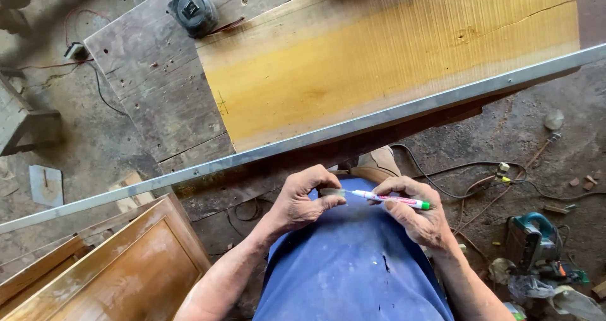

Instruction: Measuring and marking a wooden board using a straight edge, marker, and tape measure in a workshop.

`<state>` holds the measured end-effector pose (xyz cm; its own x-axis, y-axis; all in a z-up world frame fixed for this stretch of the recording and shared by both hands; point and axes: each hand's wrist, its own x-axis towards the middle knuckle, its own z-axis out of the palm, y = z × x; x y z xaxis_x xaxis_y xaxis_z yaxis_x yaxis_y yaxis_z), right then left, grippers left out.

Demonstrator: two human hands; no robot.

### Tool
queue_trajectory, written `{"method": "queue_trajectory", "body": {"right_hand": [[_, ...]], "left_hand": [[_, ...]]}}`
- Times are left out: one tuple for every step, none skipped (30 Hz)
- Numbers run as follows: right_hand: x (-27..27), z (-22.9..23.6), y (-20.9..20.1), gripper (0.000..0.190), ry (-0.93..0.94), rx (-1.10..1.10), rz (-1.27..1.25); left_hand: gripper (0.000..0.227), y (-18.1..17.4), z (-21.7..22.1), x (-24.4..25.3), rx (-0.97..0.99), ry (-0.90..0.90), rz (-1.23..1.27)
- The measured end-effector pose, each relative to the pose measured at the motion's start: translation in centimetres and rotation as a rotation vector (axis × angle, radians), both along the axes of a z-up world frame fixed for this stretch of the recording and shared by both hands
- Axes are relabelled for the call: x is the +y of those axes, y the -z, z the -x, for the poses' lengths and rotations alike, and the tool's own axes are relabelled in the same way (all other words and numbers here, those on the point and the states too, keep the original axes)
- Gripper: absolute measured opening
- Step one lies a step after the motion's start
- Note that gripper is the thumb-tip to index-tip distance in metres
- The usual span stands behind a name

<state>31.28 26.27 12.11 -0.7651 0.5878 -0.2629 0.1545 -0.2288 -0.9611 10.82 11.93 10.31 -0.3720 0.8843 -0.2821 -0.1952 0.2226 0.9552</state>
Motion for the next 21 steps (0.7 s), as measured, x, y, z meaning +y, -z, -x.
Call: {"method": "queue_trajectory", "body": {"right_hand": [[-0.5, 0.2, 0.0, 0.021, 0.008, 0.011, 0.011], [-1.0, 0.4, 0.1, 0.02, 0.016, 0.021, 0.022], [-1.3, 0.2, 0.2, 0.02, 0.015, 0.021, 0.019], [-1.6, 0.1, 0.2, 0.019, 0.033, 0.016, 0.019], [-1.9, -0.1, 0.3, 0.018, 0.052, 0.011, 0.02], [-2.1, 0.0, 0.1, 0.018, 0.051, 0.011, 0.017], [-2.3, 0.2, -0.1, 0.018, 0.085, 0.024, 0.011], [-2.4, 0.3, -0.2, 0.019, 0.118, 0.038, 0.005], [-2.4, 0.3, -0.2, 0.019, 0.116, 0.038, 0.003], [-2.4, 0.4, -0.2, 0.019, 0.095, 0.054, 0.015], [-2.4, 0.4, -0.2, 0.019, 0.073, 0.07, 0.029], [-2.4, 0.6, -0.1, 0.019, 0.07, 0.071, 0.028], [-2.4, 0.8, -0.1, 0.017, 0.042, 0.085, 0.024], [-2.3, 0.9, -0.1, 0.014, 0.015, 0.098, 0.02], [-2.5, 1.0, -0.2, 0.014, 0.016, 0.099, 0.017], [-2.6, 1.1, -0.4, 0.014, 0.03, 0.114, 0.035], [-2.6, 1.4, -0.5, 0.014, 0.043, 0.131, 0.052], [-2.4, 1.1, -0.2, 0.014, 0.044, 0.134, 0.048], [-2.2, 1.0, 0.1, 0.013, 0.074, 0.147, 0.058], [-2.0, 0.9, 0.4, 0.014, 0.104, 0.16, 0.067], [-1.6, 0.1, 1.1, 0.014, 0.098, 0.173, 0.062]], "left_hand": [[0.021, 0.0, -0.2, -0.1, -0.007, 0.007, -0.016], [0.021, 0.0, -0.3, -0.3, -0.014, 0.015, -0.032], [0.021, -0.4, -0.2, -0.3, -0.015, 0.013, -0.035], [0.019, -0.7, -0.2, -0.4, -0.004, -0.002, -0.055], [0.017, -1.0, -0.1, -0.4, 0.007, -0.017, -0.075], [0.017, -0.8, 0.0, -0.7, 0.006, -0.017, -0.078], [0.017, -0.7, 0.2, -0.9, 0.015, -0.024, -0.087], [0.017, -0.5, 0.4, -1.1, 0.023, -0.031, -0.096], [0.017, -0.7, 0.3, -1.0, 0.023, -0.033, -0.097], [0.017, -0.9, 0.3, -0.9, 0.021, -0.014, -0.102], [0.016, -1.1, 0.3, -0.8, 0.02, 0.004, -0.105], [0.016, -1.1, -0.1, -0.9, 0.021, 0.001, -0.106], [0.017, -1.1, -0.6, -0.9, -0.006, 0.011, -0.125], [0.017, -1.1, -1.0, -0.8, -0.034, 0.021, -0.143], [0.017, -0.9, -1.1, -0.8, -0.033, 0.022, -0.146], [0.015, -0.7, -1.1, -0.8, -0.008, 0.033, -0.153], [0.012, -0.5, -1.1, -0.7, 0.019, 0.044, -0.161], [0.012, -0.8, -1.1, -0.7, 0.021, 0.045, -0.165], [0.012, -1.1, -1.2, -0.6, 0.036, 0.047, -0.177], [0.012, -1.4, -1.1, -0.6, 0.052, 0.049, -0.188], [0.012, -1.9, -1.2, -0.6, 0.065, 0.046, -0.194]]}}
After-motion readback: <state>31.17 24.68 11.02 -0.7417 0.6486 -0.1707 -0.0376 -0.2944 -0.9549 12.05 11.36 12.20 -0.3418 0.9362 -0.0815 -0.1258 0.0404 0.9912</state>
